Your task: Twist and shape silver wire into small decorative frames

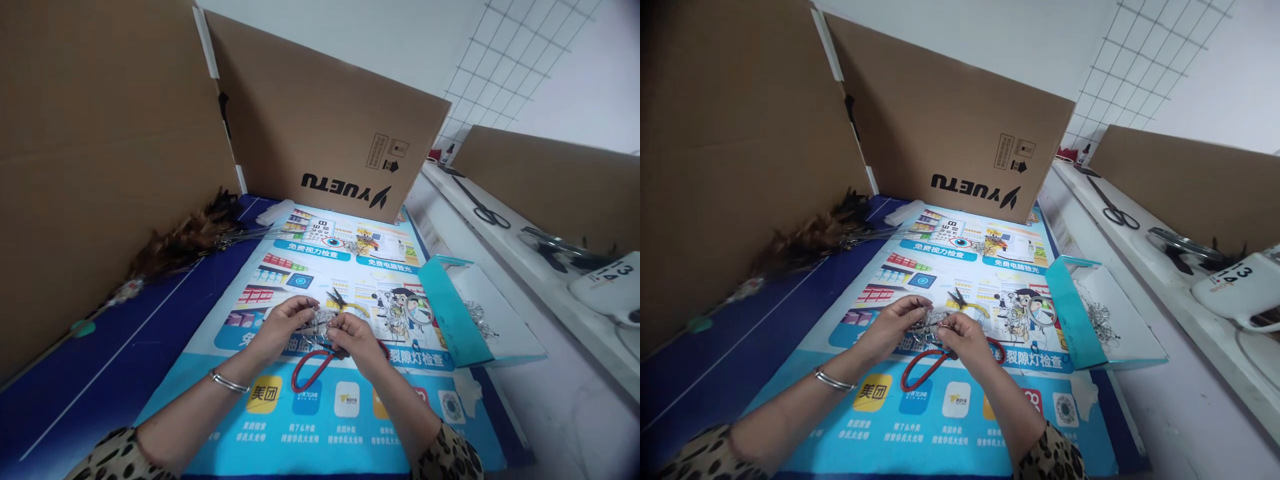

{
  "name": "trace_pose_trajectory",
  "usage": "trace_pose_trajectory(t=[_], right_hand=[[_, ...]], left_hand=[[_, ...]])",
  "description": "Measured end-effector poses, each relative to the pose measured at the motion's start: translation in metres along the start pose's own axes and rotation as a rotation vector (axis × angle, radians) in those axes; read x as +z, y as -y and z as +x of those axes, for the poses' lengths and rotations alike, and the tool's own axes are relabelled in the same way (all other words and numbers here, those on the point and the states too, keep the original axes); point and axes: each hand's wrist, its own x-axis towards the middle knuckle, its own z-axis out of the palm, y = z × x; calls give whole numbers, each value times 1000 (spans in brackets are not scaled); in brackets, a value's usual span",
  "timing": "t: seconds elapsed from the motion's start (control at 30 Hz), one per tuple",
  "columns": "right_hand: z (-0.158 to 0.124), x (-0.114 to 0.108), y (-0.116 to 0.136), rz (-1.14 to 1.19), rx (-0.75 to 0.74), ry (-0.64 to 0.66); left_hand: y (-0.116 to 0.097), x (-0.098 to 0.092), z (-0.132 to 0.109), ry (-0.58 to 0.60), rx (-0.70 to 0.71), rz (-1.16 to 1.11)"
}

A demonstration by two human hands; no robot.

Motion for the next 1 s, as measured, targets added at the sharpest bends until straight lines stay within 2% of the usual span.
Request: trace_pose_trajectory(t=[0.1, 0.27, 0.3, 0.33, 0.4, 0.47, 0.53, 0.63, 0.83, 0.9, 1.0], right_hand=[[0, -2, -1, 70, 21, -26], [3, -4, -1, 97, -54, -109], [4, -4, -1, 95, -73, -124], [4, -4, -1, 95, -89, -135], [4, -4, -1, 95, -110, -141], [4, -4, 0, 85, -129, -137], [3, -5, 0, 70, -147, -128], [2, -5, 0, 48, -153, -96], [-1, -3, -2, 1, -47, 0], [-1, -3, -1, -30, -57, -32], [1, -5, 2, -106, -146, -146]], left_hand=[[-1, 2, -1, -41, 35, 34], [-2, 2, -5, -294, 222, 143], [-3, 2, -6, -308, 258, 178], [-4, 2, -6, -285, 281, 223], [-6, 3, -7, -163, 296, 326], [-6, 3, -6, -29, 280, 404], [-5, 3, -5, 41, 252, 430], [-3, 2, -3, 62, 205, 425], [-5, 3, -3, 131, 189, 401], [-7, 3, -2, 137, 212, 407], [-13, -1, -1, 102, 245, 393]])
